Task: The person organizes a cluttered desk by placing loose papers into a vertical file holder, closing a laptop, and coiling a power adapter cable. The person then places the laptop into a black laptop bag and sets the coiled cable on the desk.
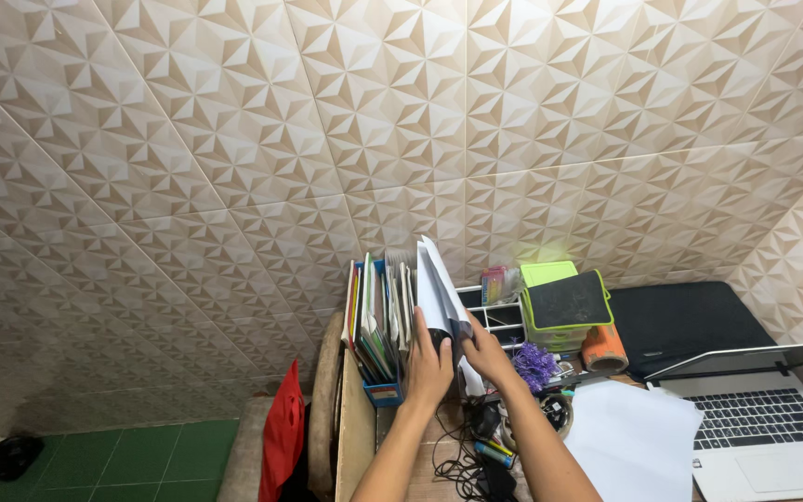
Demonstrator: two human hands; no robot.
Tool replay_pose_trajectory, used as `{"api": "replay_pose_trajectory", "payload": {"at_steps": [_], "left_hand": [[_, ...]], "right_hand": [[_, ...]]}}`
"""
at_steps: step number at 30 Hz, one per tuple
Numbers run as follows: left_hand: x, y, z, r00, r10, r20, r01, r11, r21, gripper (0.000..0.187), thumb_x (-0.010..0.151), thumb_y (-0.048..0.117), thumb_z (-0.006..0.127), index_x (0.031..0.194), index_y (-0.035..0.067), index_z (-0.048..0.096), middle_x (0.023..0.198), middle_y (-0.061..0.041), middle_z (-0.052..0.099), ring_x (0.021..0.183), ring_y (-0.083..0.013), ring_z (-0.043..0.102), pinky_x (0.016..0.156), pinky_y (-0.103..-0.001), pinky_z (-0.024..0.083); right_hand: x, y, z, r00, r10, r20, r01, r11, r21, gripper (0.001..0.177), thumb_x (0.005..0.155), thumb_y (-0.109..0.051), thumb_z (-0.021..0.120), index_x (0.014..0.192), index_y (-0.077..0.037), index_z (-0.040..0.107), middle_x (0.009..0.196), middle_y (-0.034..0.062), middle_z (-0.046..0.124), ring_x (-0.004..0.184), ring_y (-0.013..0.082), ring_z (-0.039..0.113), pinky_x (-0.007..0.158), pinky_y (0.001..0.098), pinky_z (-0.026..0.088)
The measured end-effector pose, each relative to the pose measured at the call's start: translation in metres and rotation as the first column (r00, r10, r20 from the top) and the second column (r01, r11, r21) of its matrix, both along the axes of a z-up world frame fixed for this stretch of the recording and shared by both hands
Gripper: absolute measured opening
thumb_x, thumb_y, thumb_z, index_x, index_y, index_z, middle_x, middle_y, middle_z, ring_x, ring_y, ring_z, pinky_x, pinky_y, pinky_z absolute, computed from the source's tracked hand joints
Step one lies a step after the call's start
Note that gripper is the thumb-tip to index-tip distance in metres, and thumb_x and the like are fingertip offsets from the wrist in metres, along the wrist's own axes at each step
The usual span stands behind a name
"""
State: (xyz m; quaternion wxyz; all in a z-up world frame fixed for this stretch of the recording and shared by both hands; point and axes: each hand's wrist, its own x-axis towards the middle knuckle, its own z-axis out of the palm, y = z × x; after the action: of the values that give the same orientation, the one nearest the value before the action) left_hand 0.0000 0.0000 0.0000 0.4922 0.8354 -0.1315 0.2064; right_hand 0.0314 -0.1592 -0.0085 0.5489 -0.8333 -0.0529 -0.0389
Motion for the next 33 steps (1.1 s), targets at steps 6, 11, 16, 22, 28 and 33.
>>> {"api": "replay_pose_trajectory", "payload": {"at_steps": [6,11,16,22,28,33], "left_hand": [[0.009,0.001,0.034,0.985,0.166,0.056,-0.173,0.877,0.448,0.064,0.084,0.019,0.072,0.141,0.002,0.050,0.160,-0.018,0.035,0.148,-0.0416,0.031,0.115,-0.058,0.029],[0.020,0.010,0.039,0.976,0.214,-0.031,-0.179,0.881,0.438,0.059,0.083,0.019,0.074,0.137,0.005,0.055,0.155,-0.019,0.041,0.142,-0.0400,0.036,0.114,-0.055,0.028],[0.022,0.016,0.038,0.978,0.193,-0.074,-0.168,0.952,0.256,0.072,0.082,0.019,0.076,0.147,0.008,0.045,0.142,-0.017,0.056,0.132,-0.0349,0.050,0.113,-0.049,0.031],[0.025,0.020,0.040,0.974,0.192,-0.121,-0.154,0.950,0.271,0.085,0.083,0.017,0.077,0.154,0.008,0.032,0.135,-0.019,0.061,0.127,-0.0347,0.054,0.112,-0.048,0.032],[0.033,0.017,0.041,0.973,0.163,-0.163,-0.101,0.937,0.334,0.091,0.082,0.011,0.074,0.157,0.008,0.023,0.127,-0.021,0.065,0.121,-0.0370,0.057,0.109,-0.052,0.031],[0.033,0.014,0.039,0.967,0.175,-0.186,-0.093,0.920,0.382,0.092,0.080,0.007,0.072,0.158,0.010,0.022,0.116,-0.020,0.069,0.117,-0.0353,0.061,0.111,-0.052,0.031]], "right_hand": [[0.012,0.016,-0.028,0.998,-0.017,0.057,0.030,0.970,-0.243,0.078,0.084,-0.012,0.063,0.155,-0.021,0.033,0.090,0.0308,0.070,0.085,0.0478,0.070,0.079,0.0528,0.055],[0.014,0.025,-0.022,0.996,0.083,0.039,-0.067,0.947,-0.315,0.086,0.084,-0.005,0.057,0.159,-0.025,0.022,0.090,0.0324,0.069,0.088,0.0509,0.066,0.079,0.0577,0.052],[0.016,0.033,-0.026,0.997,0.056,0.055,-0.030,0.922,-0.386,0.084,0.086,-0.002,0.054,0.160,-0.025,0.023,0.087,0.0319,0.069,0.087,0.0514,0.067,0.079,0.0591,0.051],[0.032,0.043,-0.034,0.999,0.021,-0.036,-0.035,0.895,-0.446,0.093,0.082,-0.002,0.059,0.161,-0.018,0.013,0.100,0.0333,0.068,0.095,0.0516,0.066,0.084,0.0575,0.052],[0.038,0.040,-0.047,0.991,0.049,-0.122,-0.096,0.903,-0.418,0.094,0.085,-0.004,0.057,0.162,-0.019,0.005,0.109,0.0376,0.066,0.105,0.0528,0.065,0.092,0.0561,0.051],[0.033,0.037,-0.052,0.980,0.063,-0.188,-0.131,0.917,-0.377,0.087,0.091,-0.007,0.049,0.164,-0.020,0.004,0.112,0.0390,0.065,0.109,0.0528,0.064,0.095,0.0548,0.050]]}}
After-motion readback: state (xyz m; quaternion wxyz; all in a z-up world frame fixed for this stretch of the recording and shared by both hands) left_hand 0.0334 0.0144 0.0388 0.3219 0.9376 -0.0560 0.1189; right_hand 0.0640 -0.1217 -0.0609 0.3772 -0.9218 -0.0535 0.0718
